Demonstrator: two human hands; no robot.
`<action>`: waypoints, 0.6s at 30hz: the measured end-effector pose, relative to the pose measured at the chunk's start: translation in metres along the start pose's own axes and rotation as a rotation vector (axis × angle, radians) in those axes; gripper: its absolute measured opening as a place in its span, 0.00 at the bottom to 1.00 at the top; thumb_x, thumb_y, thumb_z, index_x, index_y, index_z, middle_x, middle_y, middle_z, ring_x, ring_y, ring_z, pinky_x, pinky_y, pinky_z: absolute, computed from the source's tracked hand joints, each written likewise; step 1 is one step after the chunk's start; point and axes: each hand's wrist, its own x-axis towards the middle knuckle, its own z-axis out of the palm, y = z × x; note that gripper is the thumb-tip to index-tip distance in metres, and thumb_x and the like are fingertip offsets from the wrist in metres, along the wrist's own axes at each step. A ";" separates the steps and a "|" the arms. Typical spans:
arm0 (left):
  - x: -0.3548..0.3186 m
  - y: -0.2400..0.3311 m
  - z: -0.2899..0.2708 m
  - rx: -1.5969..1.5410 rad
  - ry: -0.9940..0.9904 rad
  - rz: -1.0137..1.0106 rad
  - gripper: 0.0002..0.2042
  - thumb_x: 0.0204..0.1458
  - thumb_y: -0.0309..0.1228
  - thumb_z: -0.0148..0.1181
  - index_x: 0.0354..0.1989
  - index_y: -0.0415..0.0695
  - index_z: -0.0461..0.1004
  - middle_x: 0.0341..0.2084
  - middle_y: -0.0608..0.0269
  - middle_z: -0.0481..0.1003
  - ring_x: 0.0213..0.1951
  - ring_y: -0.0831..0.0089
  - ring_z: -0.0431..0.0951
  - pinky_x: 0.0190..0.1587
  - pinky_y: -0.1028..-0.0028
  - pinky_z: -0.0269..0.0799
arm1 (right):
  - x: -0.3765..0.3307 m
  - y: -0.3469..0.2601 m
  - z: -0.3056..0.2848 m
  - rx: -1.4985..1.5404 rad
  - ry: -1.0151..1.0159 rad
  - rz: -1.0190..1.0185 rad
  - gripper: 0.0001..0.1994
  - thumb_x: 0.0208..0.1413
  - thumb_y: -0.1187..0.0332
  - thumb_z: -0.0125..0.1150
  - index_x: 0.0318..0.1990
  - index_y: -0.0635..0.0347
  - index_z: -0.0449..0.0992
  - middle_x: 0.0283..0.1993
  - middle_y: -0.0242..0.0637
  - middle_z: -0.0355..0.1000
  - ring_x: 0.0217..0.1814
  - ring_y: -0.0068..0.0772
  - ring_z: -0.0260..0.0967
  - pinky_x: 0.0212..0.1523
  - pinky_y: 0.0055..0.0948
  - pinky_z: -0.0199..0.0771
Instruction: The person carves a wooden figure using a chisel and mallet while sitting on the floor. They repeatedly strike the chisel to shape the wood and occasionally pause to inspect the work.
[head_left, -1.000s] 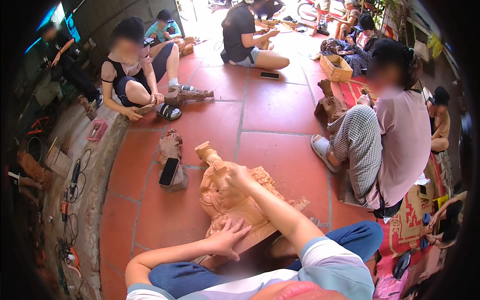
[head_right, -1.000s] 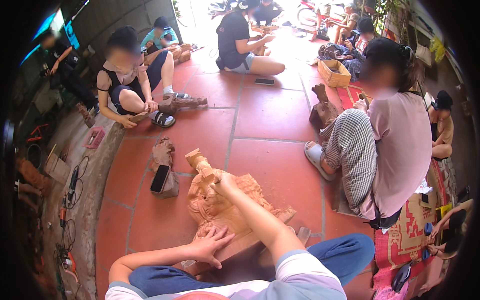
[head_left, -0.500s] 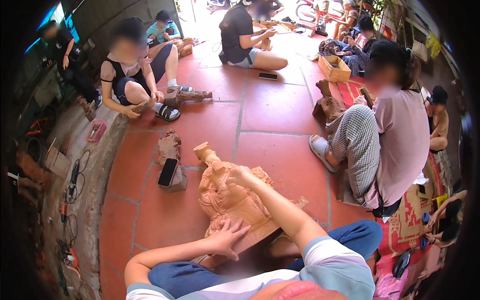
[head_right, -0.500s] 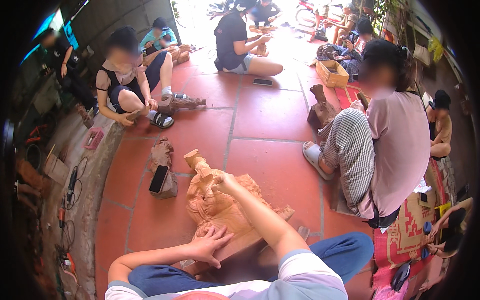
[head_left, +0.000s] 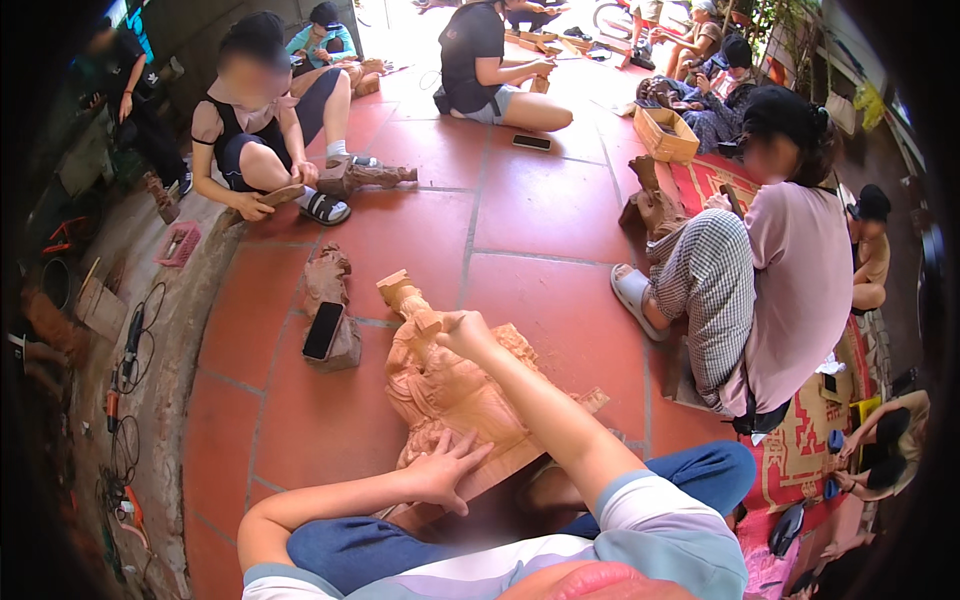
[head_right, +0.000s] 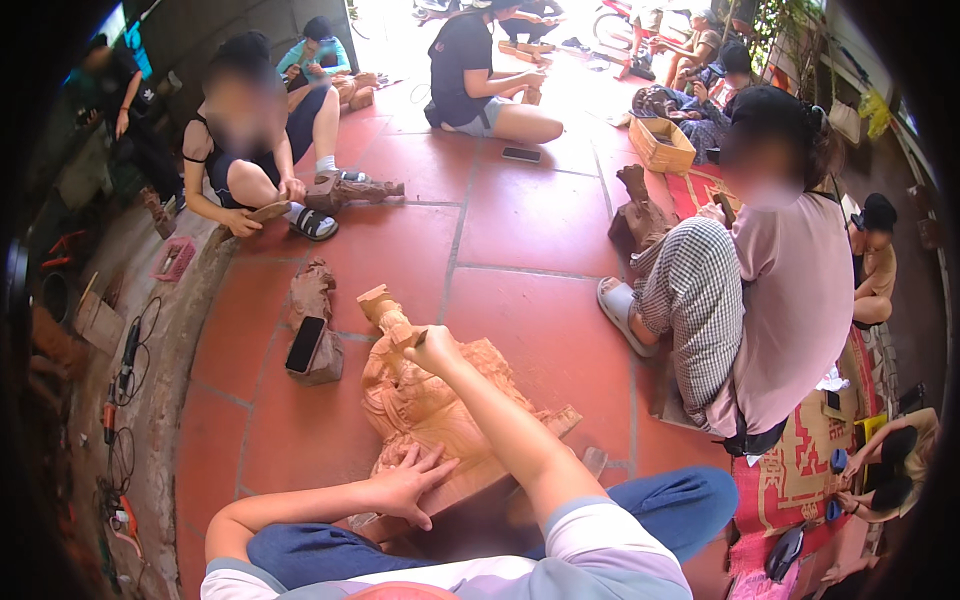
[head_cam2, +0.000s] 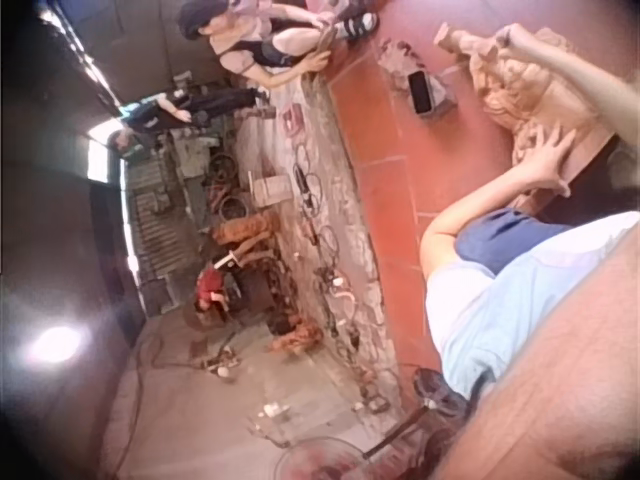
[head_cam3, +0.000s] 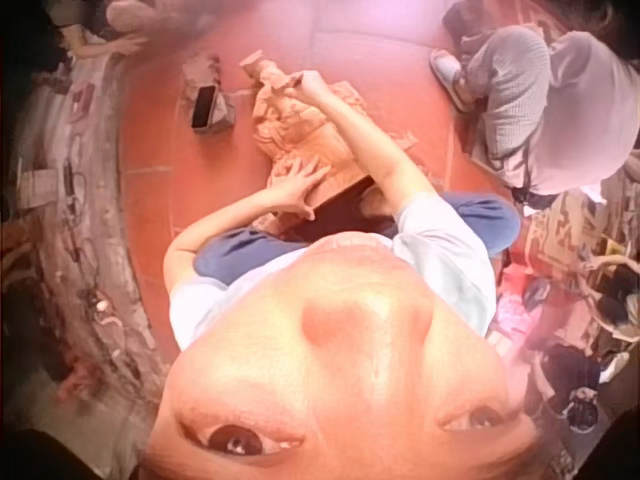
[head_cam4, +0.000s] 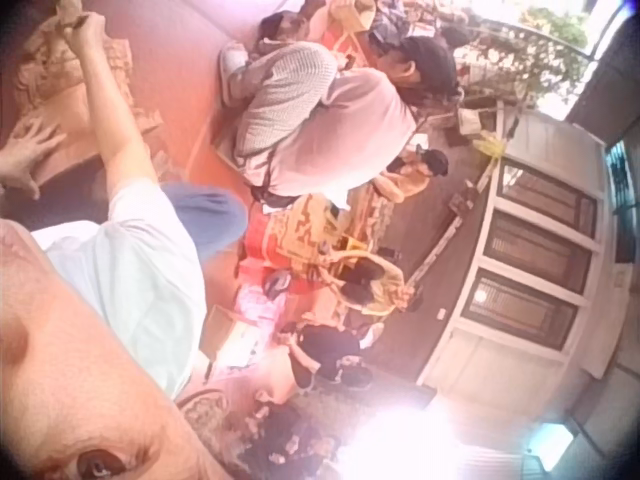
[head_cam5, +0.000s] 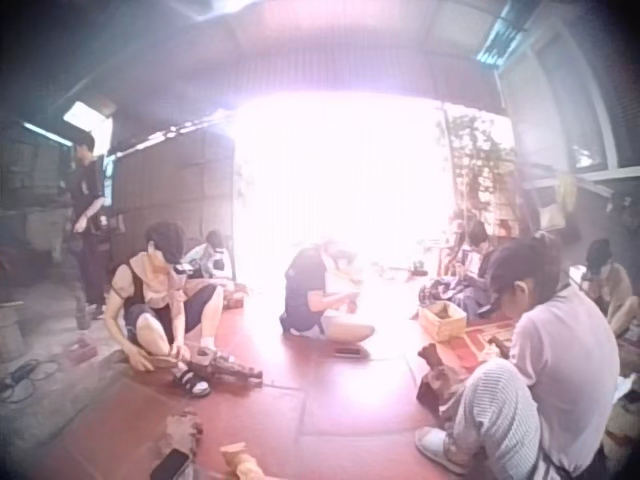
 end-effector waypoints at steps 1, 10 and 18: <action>0.000 -0.001 0.000 -0.001 0.009 0.001 0.56 0.28 0.44 0.73 0.67 0.58 0.39 0.66 0.47 0.34 0.63 0.31 0.34 0.56 0.39 0.54 | 0.007 -0.002 0.006 0.025 0.081 -0.055 0.10 0.37 0.68 0.64 0.20 0.65 0.71 0.22 0.46 0.71 0.27 0.43 0.71 0.30 0.36 0.70; -0.001 -0.003 0.000 -0.020 0.027 0.013 0.56 0.28 0.44 0.73 0.67 0.58 0.40 0.66 0.47 0.34 0.63 0.30 0.35 0.56 0.40 0.54 | 0.013 -0.009 0.006 0.121 0.007 0.118 0.08 0.36 0.68 0.65 0.20 0.62 0.74 0.21 0.45 0.71 0.25 0.38 0.72 0.31 0.33 0.71; -0.004 0.000 -0.001 -0.044 0.015 0.005 0.56 0.27 0.44 0.73 0.67 0.58 0.40 0.66 0.46 0.34 0.63 0.30 0.35 0.57 0.40 0.53 | 0.001 -0.025 -0.001 0.006 -0.027 0.143 0.09 0.36 0.67 0.65 0.21 0.62 0.73 0.20 0.45 0.71 0.25 0.44 0.71 0.29 0.35 0.71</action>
